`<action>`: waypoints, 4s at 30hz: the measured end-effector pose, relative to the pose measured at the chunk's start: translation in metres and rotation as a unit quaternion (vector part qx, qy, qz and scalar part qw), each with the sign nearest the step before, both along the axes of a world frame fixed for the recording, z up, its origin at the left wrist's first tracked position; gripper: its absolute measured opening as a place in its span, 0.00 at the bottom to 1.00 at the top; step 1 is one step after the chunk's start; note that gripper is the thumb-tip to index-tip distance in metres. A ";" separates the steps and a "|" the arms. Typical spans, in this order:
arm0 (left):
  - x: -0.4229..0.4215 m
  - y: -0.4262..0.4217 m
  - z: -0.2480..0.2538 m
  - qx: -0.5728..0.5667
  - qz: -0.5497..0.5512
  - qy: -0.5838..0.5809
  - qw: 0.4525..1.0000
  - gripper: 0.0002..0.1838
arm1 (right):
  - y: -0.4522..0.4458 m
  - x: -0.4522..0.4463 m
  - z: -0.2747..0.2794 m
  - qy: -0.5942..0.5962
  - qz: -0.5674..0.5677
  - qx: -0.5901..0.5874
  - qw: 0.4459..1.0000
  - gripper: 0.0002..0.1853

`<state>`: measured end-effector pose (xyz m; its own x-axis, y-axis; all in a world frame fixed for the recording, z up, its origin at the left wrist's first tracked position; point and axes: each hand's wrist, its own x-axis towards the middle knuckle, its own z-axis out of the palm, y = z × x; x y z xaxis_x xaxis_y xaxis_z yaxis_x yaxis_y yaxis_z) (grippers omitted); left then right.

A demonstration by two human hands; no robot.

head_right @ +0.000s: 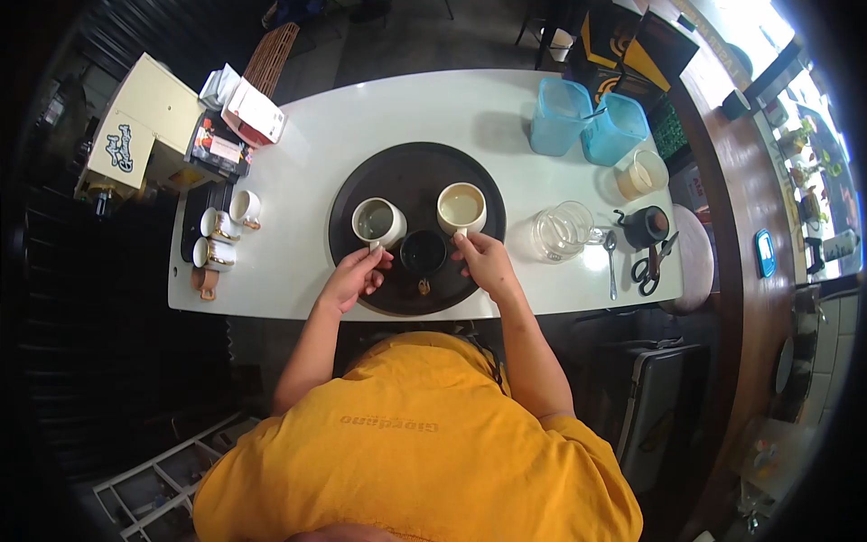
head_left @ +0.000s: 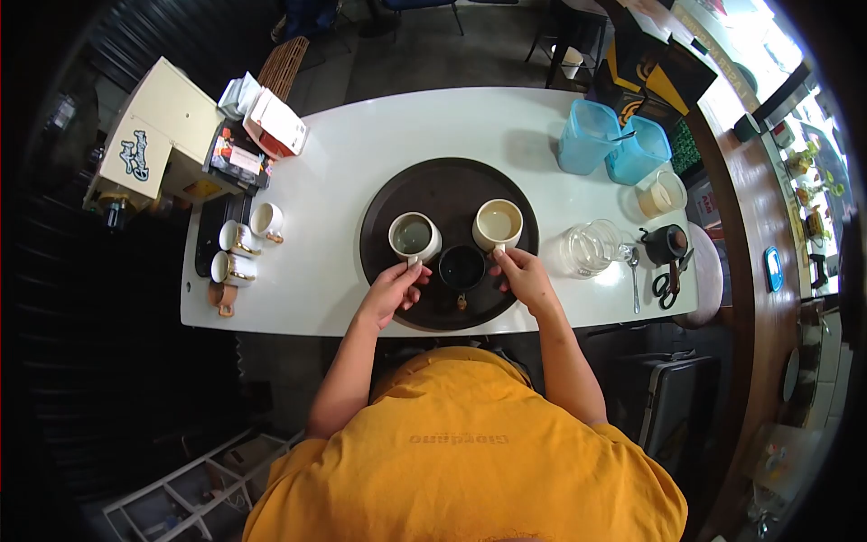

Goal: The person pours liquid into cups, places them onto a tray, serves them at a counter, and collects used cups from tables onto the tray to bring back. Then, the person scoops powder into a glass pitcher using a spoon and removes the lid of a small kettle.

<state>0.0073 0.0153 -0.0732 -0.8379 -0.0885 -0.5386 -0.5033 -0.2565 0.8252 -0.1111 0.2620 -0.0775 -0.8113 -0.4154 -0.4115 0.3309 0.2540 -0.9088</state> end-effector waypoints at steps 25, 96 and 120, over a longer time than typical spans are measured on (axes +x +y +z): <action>0.149 -0.085 0.003 -0.056 0.306 0.142 0.940 0.15 | -0.101 -0.005 0.079 0.171 0.036 -0.033 0.984 0.18; 0.214 -0.215 -0.035 -0.029 0.328 0.110 0.938 0.15 | -0.474 -0.042 -0.046 0.169 0.185 -0.021 0.968 0.21; 0.218 -0.218 -0.042 -0.019 0.311 0.122 0.942 0.16 | -0.459 0.047 -0.035 0.198 0.204 0.056 0.957 0.40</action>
<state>0.2257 -0.2031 -0.1154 -0.7162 -0.6188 -0.3227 -0.0582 -0.4078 0.9112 -0.0640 -0.1968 -0.1122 -0.6919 -0.7025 -0.1666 -0.1809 0.3921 -0.9020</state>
